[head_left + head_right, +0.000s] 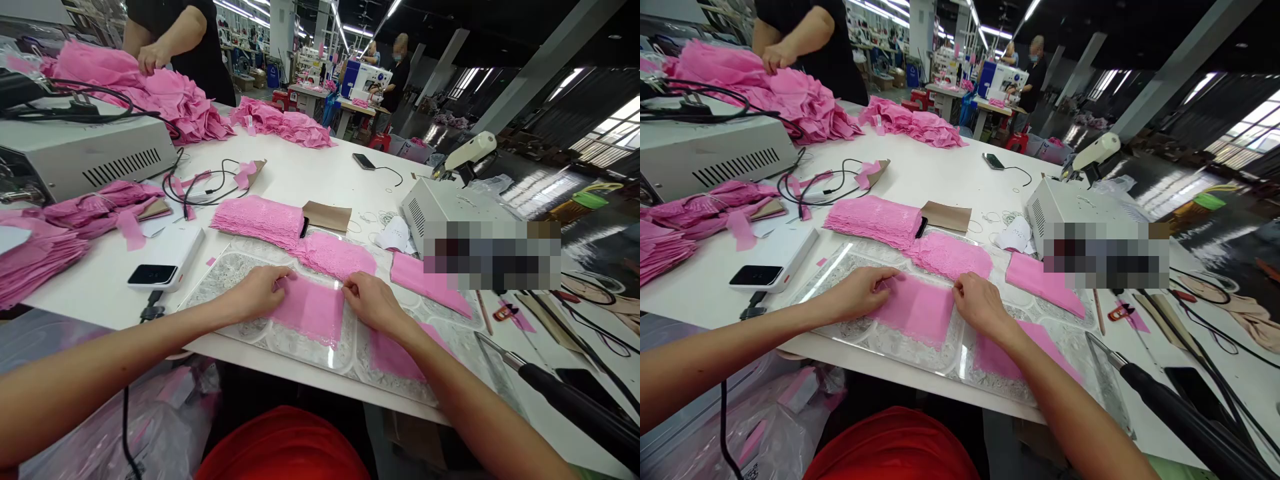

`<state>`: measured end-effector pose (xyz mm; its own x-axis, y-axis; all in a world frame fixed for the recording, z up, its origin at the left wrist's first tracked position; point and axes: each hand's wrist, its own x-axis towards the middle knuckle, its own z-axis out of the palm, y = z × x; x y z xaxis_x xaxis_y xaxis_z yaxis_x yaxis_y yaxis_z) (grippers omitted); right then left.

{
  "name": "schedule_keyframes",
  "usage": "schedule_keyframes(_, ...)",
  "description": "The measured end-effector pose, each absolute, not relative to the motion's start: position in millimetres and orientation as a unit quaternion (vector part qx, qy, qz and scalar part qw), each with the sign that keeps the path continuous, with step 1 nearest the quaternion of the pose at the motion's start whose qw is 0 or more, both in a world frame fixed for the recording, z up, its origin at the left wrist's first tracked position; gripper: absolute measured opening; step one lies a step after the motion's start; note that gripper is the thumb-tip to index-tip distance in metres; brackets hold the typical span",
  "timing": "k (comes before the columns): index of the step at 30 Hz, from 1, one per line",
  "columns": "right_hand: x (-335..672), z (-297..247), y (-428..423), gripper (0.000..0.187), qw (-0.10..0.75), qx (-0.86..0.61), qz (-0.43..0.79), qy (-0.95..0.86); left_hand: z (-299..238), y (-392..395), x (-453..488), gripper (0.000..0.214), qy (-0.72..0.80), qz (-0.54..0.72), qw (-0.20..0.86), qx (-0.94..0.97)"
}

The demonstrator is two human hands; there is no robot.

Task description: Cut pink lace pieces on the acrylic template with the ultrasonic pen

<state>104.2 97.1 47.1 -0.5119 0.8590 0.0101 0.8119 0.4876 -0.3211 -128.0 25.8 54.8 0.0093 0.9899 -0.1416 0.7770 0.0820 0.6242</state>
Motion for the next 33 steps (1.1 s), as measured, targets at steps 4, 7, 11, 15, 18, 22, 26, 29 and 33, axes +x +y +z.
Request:
schedule_keyframes(4, 101, 47, 96, 0.014, 0.077, -0.482, 0.130, -0.863, 54, 23, -131, 0.052, 0.680, 0.172, 0.252, 0.666)
schedule_keyframes(7, 104, 49, 84, 0.011, 0.082, -0.473, 0.126, -0.868, 54, 24, -134, 0.053, 0.680, 0.153, 0.234, 0.677)
schedule_keyframes(11, 115, 47, 61, 0.013, 0.096, -0.376, 0.147, -0.910, 54, 25, -136, 0.051, 0.666, 0.137, 0.218, 0.700)
schedule_keyframes(15, 128, 40, 46, 0.016, 0.100, -0.314, 0.163, -0.930, 54, 25, -138, 0.051, 0.658, 0.132, 0.220, 0.708)
schedule_keyframes(18, 132, 37, 43, 0.016, 0.091, -0.314, 0.169, -0.930, 52, 25, -139, 0.051, 0.654, 0.130, 0.214, 0.714)
schedule_keyframes(22, 133, 34, 43, 0.014, 0.087, -0.312, 0.171, -0.930, 52, 25, -139, 0.048, 0.653, 0.128, 0.202, 0.719)
schedule_keyframes(26, 134, 30, 43, 0.015, 0.091, -0.305, 0.183, -0.930, 54, 24, -139, 0.046, 0.661, 0.124, 0.190, 0.715)
schedule_keyframes(29, 134, 28, 43, 0.014, 0.090, -0.302, 0.173, -0.933, 54, 24, -140, 0.046, 0.666, 0.124, 0.183, 0.713)
schedule_keyframes(33, 134, 30, 41, 0.014, 0.106, -0.291, 0.168, -0.936, 51, 25, -141, 0.045, 0.663, 0.130, 0.181, 0.715)
